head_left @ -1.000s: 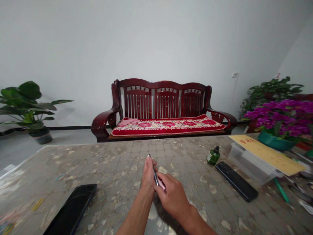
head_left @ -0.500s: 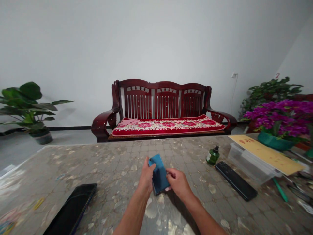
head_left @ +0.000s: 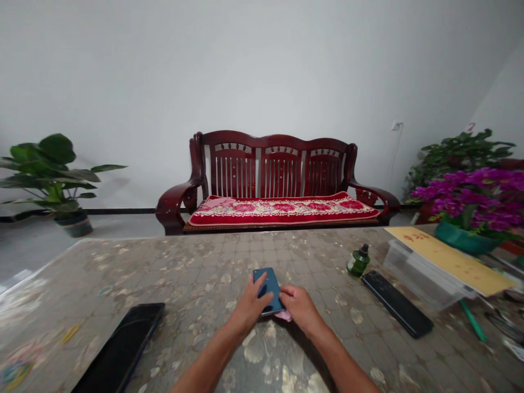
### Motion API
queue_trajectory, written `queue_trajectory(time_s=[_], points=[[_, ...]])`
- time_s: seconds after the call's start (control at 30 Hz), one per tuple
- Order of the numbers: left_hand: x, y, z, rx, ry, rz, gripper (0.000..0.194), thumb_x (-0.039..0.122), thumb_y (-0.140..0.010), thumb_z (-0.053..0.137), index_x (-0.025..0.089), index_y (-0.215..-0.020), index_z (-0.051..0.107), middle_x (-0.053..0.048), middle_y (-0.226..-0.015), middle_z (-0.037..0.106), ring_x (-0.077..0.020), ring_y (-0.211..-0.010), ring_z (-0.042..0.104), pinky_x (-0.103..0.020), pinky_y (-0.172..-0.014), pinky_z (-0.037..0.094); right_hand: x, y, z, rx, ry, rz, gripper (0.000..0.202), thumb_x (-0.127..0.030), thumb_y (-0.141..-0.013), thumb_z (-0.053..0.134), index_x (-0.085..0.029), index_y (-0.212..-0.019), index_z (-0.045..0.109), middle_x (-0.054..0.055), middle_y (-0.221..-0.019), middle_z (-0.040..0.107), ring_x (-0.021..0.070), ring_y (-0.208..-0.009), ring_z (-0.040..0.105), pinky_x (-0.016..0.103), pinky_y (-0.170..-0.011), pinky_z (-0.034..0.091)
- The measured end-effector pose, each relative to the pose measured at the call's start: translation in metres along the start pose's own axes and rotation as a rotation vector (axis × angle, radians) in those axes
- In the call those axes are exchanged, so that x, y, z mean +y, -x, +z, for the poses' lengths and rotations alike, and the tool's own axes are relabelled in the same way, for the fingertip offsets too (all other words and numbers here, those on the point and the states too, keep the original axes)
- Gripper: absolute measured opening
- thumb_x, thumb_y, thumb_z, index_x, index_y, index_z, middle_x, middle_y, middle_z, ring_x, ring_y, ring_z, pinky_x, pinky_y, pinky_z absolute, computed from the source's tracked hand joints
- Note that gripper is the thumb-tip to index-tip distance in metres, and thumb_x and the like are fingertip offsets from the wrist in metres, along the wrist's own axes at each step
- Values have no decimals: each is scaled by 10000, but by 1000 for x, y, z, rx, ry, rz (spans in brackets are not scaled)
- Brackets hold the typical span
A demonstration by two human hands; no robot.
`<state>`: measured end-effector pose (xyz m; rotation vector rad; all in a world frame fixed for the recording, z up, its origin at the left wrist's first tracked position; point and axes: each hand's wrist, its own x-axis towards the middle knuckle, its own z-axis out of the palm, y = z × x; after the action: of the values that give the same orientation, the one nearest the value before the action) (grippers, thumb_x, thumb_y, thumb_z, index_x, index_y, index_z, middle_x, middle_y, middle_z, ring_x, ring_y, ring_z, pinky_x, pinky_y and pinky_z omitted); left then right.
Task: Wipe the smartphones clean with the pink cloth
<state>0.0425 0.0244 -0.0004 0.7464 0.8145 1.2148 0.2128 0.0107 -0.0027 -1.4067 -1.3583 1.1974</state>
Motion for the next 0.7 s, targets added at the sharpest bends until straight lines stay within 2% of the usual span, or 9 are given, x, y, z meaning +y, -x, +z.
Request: queue_trajectory(time_s=[0.07,0.13,0.2,0.27,0.37,0.5,0.63,0.7], points=[[5,8,-4,-43,-296,34,624,73,-490,871,232,-1080,743,-134,-1546,388,-410,-1503,37,-582,-1180,105,2,0,-1,-10,4,-5,307,-392,-735,542,-154,-786,728,23,-673,686,154,-572,596,230,-519,433],[8,17,-11,-157,-479,77,727,80,-434,886,248,-1126,740,-153,-1531,406,-457,-1483,105,-606,-1173,91,4,0,-1,-21,6,-7,304,-376,-744,544,-154,-820,737,16,-666,684,157,-573,594,232,-527,434],[9,24,-19,-257,-649,149,774,62,-476,851,277,-1206,711,-146,-1550,384,-454,-1466,196,-598,-1179,105,6,1,0,-32,15,-13,299,-367,-748,547,-150,-822,739,17,-669,686,163,-585,600,240,-548,444],[6,29,-27,-306,-801,232,737,85,-567,816,304,-1258,681,-132,-1559,380,-425,-1455,260,-591,-1182,127,6,2,0,-46,39,-22,290,-356,-748,547,-150,-814,740,23,-703,702,174,-620,615,249,-577,457],[-3,29,-35,-316,-931,345,616,206,-692,801,338,-1277,661,-107,-1521,450,-400,-1433,327,-595,-1174,193,3,4,0,-72,100,-35,298,-347,-745,548,-158,-848,754,27,-776,727,189,-681,630,258,-611,469],[-15,26,-41,-308,-1038,438,476,380,-809,743,342,-1276,659,-109,-1471,516,-418,-1396,388,-608,-1137,292,-1,6,-5,-136,110,-39,287,-345,-721,599,-158,-868,760,15,-804,731,185,-730,630,261,-674,483],[-24,26,-45,-318,-1134,582,443,425,-864,699,334,-1294,644,-116,-1446,542,-400,-1363,446,-557,-1127,350,-2,8,-25,-248,30,89,318,-337,-645,680,-145,-887,755,13,-744,712,159,-638,606,245,-602,462],[-26,27,-46,-314,-1186,691,426,418,-884,684,328,-1298,638,-115,-1420,568,-378,-1339,484,-515,-1122,380,-3,7,-38,-213,73,162,335,-302,-605,701,-134,-891,755,18,-691,700,159,-585,595,245,-554,444]])
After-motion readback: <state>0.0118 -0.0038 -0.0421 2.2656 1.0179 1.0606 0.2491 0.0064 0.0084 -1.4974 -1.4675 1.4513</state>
